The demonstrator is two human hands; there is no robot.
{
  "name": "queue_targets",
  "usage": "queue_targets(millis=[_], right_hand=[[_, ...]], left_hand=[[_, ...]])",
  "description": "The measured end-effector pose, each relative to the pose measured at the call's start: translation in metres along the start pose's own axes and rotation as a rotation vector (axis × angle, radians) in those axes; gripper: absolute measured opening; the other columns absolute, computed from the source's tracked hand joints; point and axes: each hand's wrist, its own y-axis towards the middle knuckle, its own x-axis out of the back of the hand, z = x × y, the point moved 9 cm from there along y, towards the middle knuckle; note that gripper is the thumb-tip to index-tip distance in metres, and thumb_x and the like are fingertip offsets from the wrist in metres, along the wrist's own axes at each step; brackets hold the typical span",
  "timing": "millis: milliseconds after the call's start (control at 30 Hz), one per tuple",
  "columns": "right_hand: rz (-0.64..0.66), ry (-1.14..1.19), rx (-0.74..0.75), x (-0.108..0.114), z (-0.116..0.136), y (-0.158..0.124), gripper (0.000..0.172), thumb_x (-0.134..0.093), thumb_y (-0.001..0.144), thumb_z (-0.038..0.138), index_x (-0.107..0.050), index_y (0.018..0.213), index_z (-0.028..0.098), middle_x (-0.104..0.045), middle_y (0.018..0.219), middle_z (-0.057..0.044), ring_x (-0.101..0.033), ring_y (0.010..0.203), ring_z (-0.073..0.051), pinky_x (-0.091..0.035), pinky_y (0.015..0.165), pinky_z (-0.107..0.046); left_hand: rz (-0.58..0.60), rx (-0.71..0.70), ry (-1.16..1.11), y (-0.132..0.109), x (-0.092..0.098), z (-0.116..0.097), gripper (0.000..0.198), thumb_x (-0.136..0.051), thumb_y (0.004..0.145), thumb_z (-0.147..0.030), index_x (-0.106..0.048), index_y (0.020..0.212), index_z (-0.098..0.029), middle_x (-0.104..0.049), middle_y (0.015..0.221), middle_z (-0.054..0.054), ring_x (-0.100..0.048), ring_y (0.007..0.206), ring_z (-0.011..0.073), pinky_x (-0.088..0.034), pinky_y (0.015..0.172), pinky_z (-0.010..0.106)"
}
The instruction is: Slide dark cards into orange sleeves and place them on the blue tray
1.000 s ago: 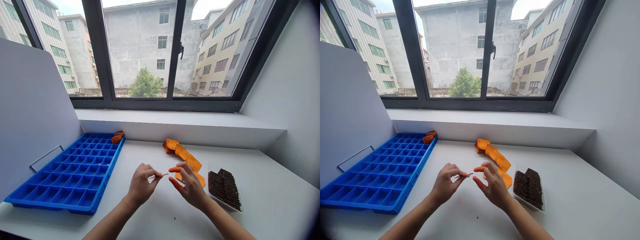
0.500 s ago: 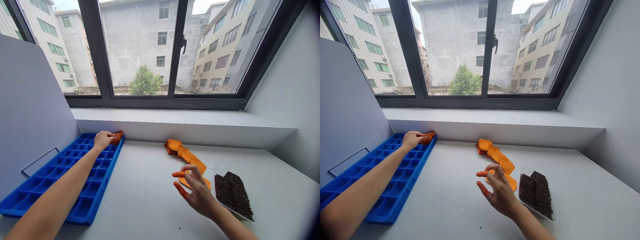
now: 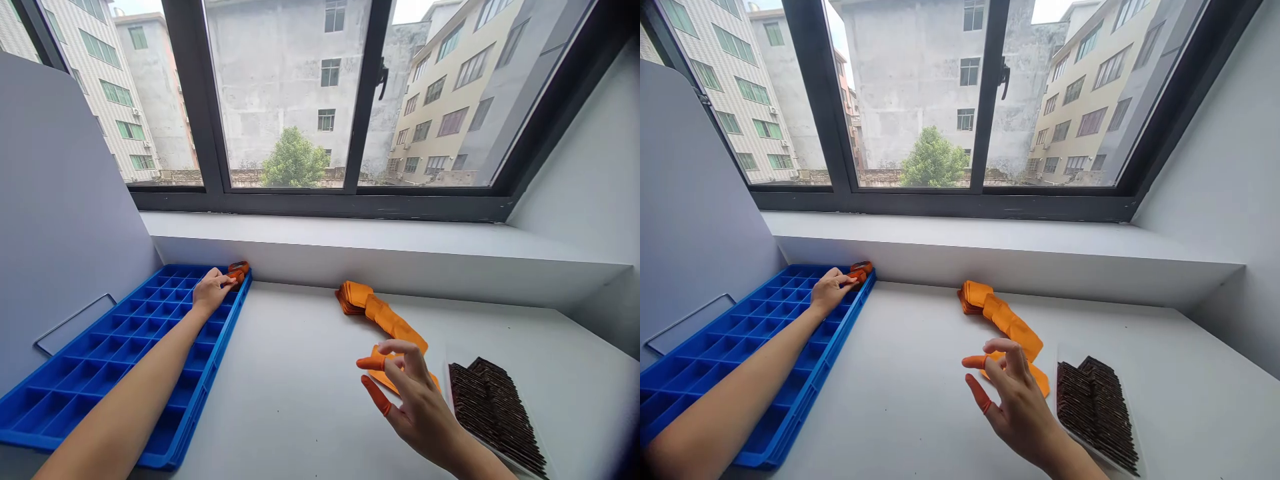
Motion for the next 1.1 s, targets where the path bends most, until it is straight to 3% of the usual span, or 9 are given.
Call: queue_targets(millis=[133,233,333,500,633,733,900,1000,1100], right_hand=[[0.036,0.013,-0.011,-0.006,-0.001,-0.001,0.014,-0.062,0.105,0.032,-0.071,0.116,0.031,-0.053,0.126,-0.014,-0.066,0.09,-0.024,-0.071,0.074,-0.045],[0.056,0.025,-0.01,-0.01,-0.003,-0.002,0.016,-0.061,0.106,0.032,-0.07,0.12,0.031,-0.055,0.126,-0.014,-0.068,0.088,-0.024,-0.07,0.073,-0.045],[0.043,0.008,0.003,-0.008,-0.006,-0.002,0.014,-0.062,0.106,0.031,-0.07,0.117,0.031,-0.055,0.126,-0.013,-0.068,0.087,-0.023,-0.069,0.074,-0.045],[0.013,-0.03,0.021,0.001,-0.009,0.001,0.012,-0.061,0.106,0.029,-0.069,0.115,0.03,-0.055,0.128,-0.013,-0.067,0.088,-0.022,-0.066,0.076,-0.043],[-0.006,-0.092,0.03,0.009,-0.012,0.006,0.015,-0.062,0.105,0.03,-0.069,0.119,0.03,-0.059,0.124,-0.012,-0.067,0.102,-0.026,-0.062,0.087,-0.044],[0.019,-0.196,-0.003,0.014,-0.023,0.01,0.017,-0.063,0.104,0.036,-0.068,0.119,0.029,-0.066,0.118,-0.011,-0.066,0.111,-0.031,-0.056,0.095,-0.05],[0.082,-0.269,-0.134,0.019,-0.057,0.01,0.021,-0.055,0.105,0.042,-0.06,0.095,0.025,-0.074,0.105,-0.013,-0.07,0.107,-0.034,-0.054,0.094,-0.052],[0.144,-0.285,-0.147,0.017,-0.069,0.006,0.021,-0.054,0.104,0.039,-0.061,0.089,0.025,-0.077,0.104,-0.013,-0.072,0.109,-0.035,-0.055,0.096,-0.055],[0.245,-0.304,-0.101,0.009,-0.073,-0.002,0.014,-0.058,0.096,0.03,-0.064,0.084,0.026,-0.08,0.102,-0.011,-0.07,0.12,-0.038,-0.048,0.11,-0.068]], left_hand=[[-0.009,-0.015,0.014,-0.001,-0.002,0.002,0.026,-0.067,0.096,-0.046,-0.085,0.104,-0.029,-0.059,0.109,0.006,-0.066,0.09,0.0228,-0.054,0.07,0.031],[-0.034,-0.013,-0.003,-0.002,0.0,0.002,0.029,-0.07,0.096,-0.042,-0.082,0.116,-0.026,-0.057,0.122,0.01,-0.067,0.107,0.0281,-0.059,0.086,0.036],[-0.031,-0.018,-0.04,-0.002,0.001,0.002,0.039,-0.072,0.095,-0.035,-0.072,0.132,-0.024,-0.064,0.124,0.01,-0.068,0.114,0.0283,-0.058,0.099,0.038],[-0.013,0.044,-0.07,-0.002,0.0,0.009,0.035,-0.077,0.092,-0.035,-0.069,0.124,-0.024,-0.076,0.115,0.009,-0.076,0.1,0.0284,-0.059,0.091,0.038],[-0.003,0.109,-0.09,-0.002,0.0,0.016,0.036,-0.079,0.09,-0.039,-0.066,0.12,-0.025,-0.081,0.114,0.008,-0.079,0.09,0.0267,-0.059,0.089,0.038],[0.017,0.112,-0.106,-0.002,-0.003,0.018,0.04,-0.081,0.088,-0.04,-0.063,0.121,-0.024,-0.082,0.115,0.009,-0.08,0.095,0.0289,-0.059,0.092,0.04],[0.058,0.049,-0.15,0.0,-0.009,0.016,0.048,-0.076,0.089,-0.037,-0.056,0.129,-0.023,-0.08,0.122,0.012,-0.079,0.112,0.0315,-0.06,0.097,0.041],[0.078,0.019,-0.163,0.001,-0.012,0.014,0.046,-0.072,0.09,-0.034,-0.055,0.131,-0.022,-0.08,0.122,0.012,-0.078,0.114,0.0318,-0.061,0.098,0.042],[0.084,0.0,-0.15,0.0,-0.013,0.012,0.04,-0.069,0.091,-0.035,-0.057,0.127,-0.022,-0.079,0.122,0.013,-0.078,0.112,0.0332,-0.06,0.099,0.044]])
